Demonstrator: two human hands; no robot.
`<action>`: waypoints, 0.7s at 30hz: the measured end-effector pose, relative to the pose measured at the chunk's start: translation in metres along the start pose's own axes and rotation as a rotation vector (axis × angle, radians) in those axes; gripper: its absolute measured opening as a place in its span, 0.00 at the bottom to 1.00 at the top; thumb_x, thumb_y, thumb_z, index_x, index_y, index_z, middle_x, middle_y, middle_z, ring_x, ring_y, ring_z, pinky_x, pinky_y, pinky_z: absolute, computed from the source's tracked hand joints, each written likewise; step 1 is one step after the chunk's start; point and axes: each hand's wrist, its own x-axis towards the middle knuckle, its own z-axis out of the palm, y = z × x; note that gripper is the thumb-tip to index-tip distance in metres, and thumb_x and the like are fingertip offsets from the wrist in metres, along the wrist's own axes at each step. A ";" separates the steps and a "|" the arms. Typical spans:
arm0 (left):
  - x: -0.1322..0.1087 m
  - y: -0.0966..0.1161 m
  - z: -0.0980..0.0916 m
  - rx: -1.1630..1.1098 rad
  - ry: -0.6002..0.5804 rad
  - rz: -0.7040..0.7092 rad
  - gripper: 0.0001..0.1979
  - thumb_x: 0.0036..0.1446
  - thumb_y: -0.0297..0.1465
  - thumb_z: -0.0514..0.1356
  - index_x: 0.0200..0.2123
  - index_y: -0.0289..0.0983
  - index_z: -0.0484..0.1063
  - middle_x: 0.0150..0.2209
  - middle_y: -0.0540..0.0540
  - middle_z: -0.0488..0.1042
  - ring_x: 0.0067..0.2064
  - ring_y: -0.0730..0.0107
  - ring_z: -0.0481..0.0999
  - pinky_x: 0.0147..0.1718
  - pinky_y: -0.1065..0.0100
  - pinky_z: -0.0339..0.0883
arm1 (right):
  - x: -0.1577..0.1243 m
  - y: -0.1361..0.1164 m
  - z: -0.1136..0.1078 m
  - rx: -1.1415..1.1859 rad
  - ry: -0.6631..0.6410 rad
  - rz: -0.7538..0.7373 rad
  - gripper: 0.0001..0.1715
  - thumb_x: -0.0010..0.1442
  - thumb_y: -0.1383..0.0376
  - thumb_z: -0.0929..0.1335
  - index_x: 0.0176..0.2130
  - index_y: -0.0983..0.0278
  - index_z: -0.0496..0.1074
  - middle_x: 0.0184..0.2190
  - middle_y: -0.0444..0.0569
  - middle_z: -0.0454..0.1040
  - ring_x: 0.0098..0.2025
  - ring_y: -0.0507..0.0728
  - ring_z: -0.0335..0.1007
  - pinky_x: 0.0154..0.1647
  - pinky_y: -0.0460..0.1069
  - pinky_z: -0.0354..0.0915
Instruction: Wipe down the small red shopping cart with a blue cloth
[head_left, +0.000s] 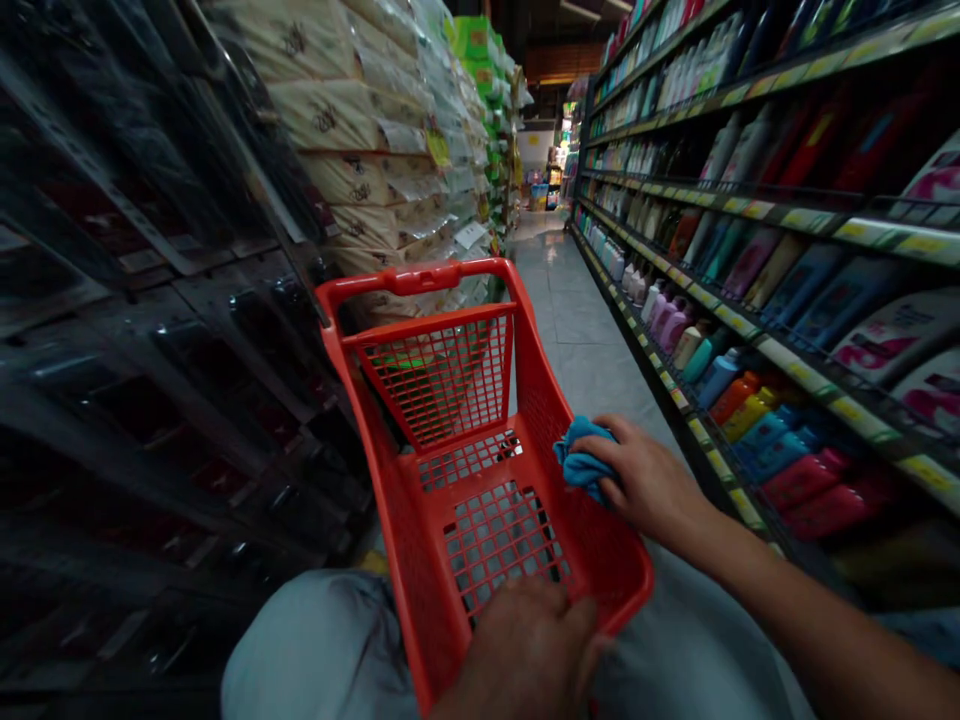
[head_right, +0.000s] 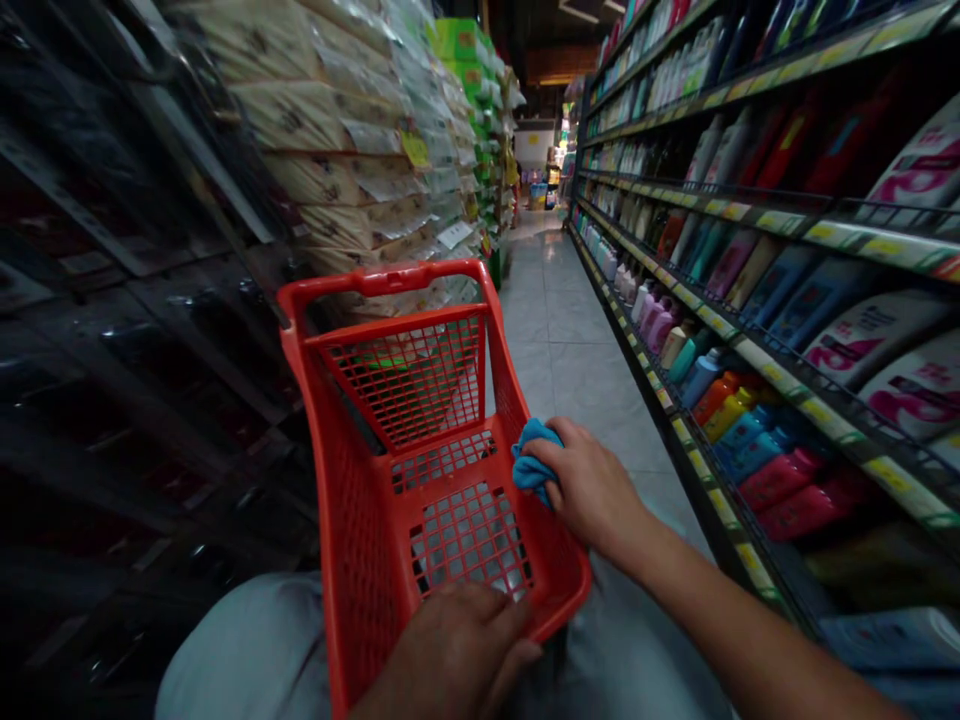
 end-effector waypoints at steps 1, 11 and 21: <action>0.001 -0.004 0.002 0.031 -0.006 0.042 0.11 0.64 0.42 0.60 0.42 0.41 0.74 0.36 0.47 0.81 0.38 0.62 0.81 0.36 0.65 0.71 | -0.008 0.000 0.006 0.012 0.029 0.010 0.26 0.55 0.75 0.66 0.50 0.55 0.76 0.55 0.50 0.69 0.55 0.60 0.70 0.54 0.54 0.68; 0.001 -0.036 0.002 0.160 -0.011 0.245 0.18 0.59 0.44 0.64 0.48 0.43 0.73 0.35 0.50 0.82 0.36 0.62 0.80 0.38 0.63 0.71 | -0.070 -0.022 0.021 0.043 0.076 -0.091 0.16 0.54 0.76 0.67 0.36 0.56 0.74 0.49 0.51 0.76 0.44 0.61 0.72 0.40 0.54 0.72; -0.014 -0.052 -0.038 -0.098 -0.075 0.279 0.15 0.68 0.43 0.53 0.39 0.44 0.77 0.29 0.50 0.79 0.32 0.68 0.77 0.36 0.68 0.68 | -0.033 -0.023 -0.001 0.141 -0.036 -0.066 0.15 0.59 0.73 0.67 0.40 0.55 0.76 0.47 0.48 0.73 0.48 0.59 0.70 0.45 0.53 0.69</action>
